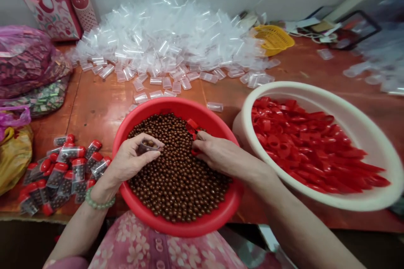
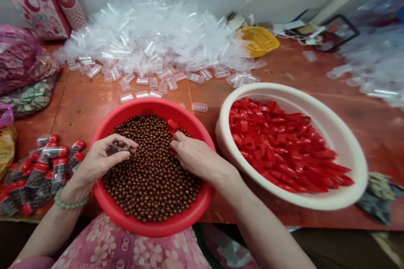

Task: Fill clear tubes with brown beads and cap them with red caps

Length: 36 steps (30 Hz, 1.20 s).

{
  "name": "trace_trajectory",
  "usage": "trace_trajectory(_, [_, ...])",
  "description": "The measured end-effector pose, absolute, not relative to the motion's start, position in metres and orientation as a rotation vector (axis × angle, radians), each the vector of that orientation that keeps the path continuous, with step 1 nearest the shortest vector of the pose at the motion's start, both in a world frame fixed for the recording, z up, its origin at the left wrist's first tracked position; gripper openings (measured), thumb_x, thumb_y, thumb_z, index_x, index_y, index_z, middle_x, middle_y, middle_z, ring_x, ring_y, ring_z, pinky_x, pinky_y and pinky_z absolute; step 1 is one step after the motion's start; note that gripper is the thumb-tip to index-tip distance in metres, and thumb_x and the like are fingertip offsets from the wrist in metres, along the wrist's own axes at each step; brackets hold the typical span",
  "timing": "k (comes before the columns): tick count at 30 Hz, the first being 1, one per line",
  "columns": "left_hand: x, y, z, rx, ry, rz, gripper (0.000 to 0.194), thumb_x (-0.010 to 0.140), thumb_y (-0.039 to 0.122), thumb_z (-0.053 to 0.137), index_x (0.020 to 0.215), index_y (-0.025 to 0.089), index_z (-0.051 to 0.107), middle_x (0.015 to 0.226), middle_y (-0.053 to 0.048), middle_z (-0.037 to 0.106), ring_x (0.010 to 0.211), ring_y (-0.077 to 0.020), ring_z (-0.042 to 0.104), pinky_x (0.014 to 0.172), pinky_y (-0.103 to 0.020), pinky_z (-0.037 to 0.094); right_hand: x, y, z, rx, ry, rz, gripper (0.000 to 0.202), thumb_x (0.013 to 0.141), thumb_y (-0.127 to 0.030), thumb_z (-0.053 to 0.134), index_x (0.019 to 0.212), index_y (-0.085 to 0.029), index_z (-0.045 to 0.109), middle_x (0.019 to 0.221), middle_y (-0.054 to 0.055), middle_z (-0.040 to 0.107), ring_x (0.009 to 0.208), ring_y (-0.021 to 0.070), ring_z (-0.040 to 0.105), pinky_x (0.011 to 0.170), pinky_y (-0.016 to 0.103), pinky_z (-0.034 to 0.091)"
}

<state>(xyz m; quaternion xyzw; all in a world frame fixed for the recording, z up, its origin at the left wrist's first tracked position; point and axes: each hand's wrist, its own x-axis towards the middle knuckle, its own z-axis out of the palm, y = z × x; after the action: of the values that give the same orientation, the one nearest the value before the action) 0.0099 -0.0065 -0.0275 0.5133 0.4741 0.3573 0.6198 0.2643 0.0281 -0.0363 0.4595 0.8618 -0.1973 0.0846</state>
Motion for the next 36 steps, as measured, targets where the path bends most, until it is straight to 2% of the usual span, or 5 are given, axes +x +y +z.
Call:
trace_trajectory(4, [0.009, -0.01, -0.028, 1.052, 1.011, 0.856, 0.02, 0.078, 0.025, 0.069, 0.095, 0.015, 0.064, 0.095, -0.006, 0.071, 0.09, -0.0162, 0.064, 0.087, -0.031, 0.047, 0.269, 0.027, -0.034, 1.461, 2.751, -0.73, 0.008, 0.088, -0.018, 0.054, 0.088, -0.019, 0.062, 0.09, 0.008, 0.065, 0.083, 0.0205, 0.061, 0.078, 0.034, 0.049])
trace_trajectory(9, [0.005, -0.012, -0.033, 0.997, 0.933, 0.854, 0.026, 0.078, 0.03, 0.07, 0.097, 0.015, 0.063, 0.085, -0.004, 0.068, 0.081, -0.0136, 0.063, 0.081, -0.027, 0.047, 0.246, 0.03, -0.015, 1.682, 2.924, -1.469, 0.025, 0.088, -0.04, 0.061, 0.104, -0.022, 0.065, 0.094, 0.006, 0.071, 0.082, 0.0193, 0.066, 0.076, 0.033, 0.054])
trace_trajectory(14, [0.005, -0.013, -0.038, 1.044, 0.986, 0.879, 0.024, 0.08, 0.03, 0.068, 0.098, 0.015, 0.062, 0.08, -0.001, 0.063, 0.075, -0.0103, 0.058, 0.073, -0.023, 0.044, 0.204, 0.031, -0.007, 1.682, 2.954, -1.834, 0.024, 0.087, -0.033, 0.062, 0.109, -0.023, 0.068, 0.101, 0.005, 0.072, 0.091, 0.0195, 0.068, 0.084, 0.035, 0.054])
trace_trajectory(24, [0.007, -0.011, -0.036, 1.032, 1.075, 0.945, 0.022, 0.078, 0.026, 0.065, 0.097, 0.016, 0.061, 0.085, -0.001, 0.062, 0.079, -0.0125, 0.057, 0.078, -0.026, 0.045, 0.185, 0.032, -0.022, 1.809, 2.938, -1.885, 0.021, 0.086, -0.028, 0.063, 0.105, -0.021, 0.069, 0.101, 0.005, 0.073, 0.093, 0.018, 0.068, 0.087, 0.034, 0.054])
trace_trajectory(36, [0.007, -0.007, -0.043, 1.126, 1.06, 0.871, 0.016, 0.076, 0.025, 0.064, 0.086, 0.014, 0.057, 0.081, 0.0, 0.057, 0.074, -0.0119, 0.05, 0.072, -0.025, 0.039, 0.179, 0.031, -0.022, 1.468, 3.258, -1.582, 0.015, 0.088, -0.02, 0.062, 0.099, -0.021, 0.073, 0.094, 0.006, 0.072, 0.087, 0.0167, 0.068, 0.08, 0.031, 0.056])
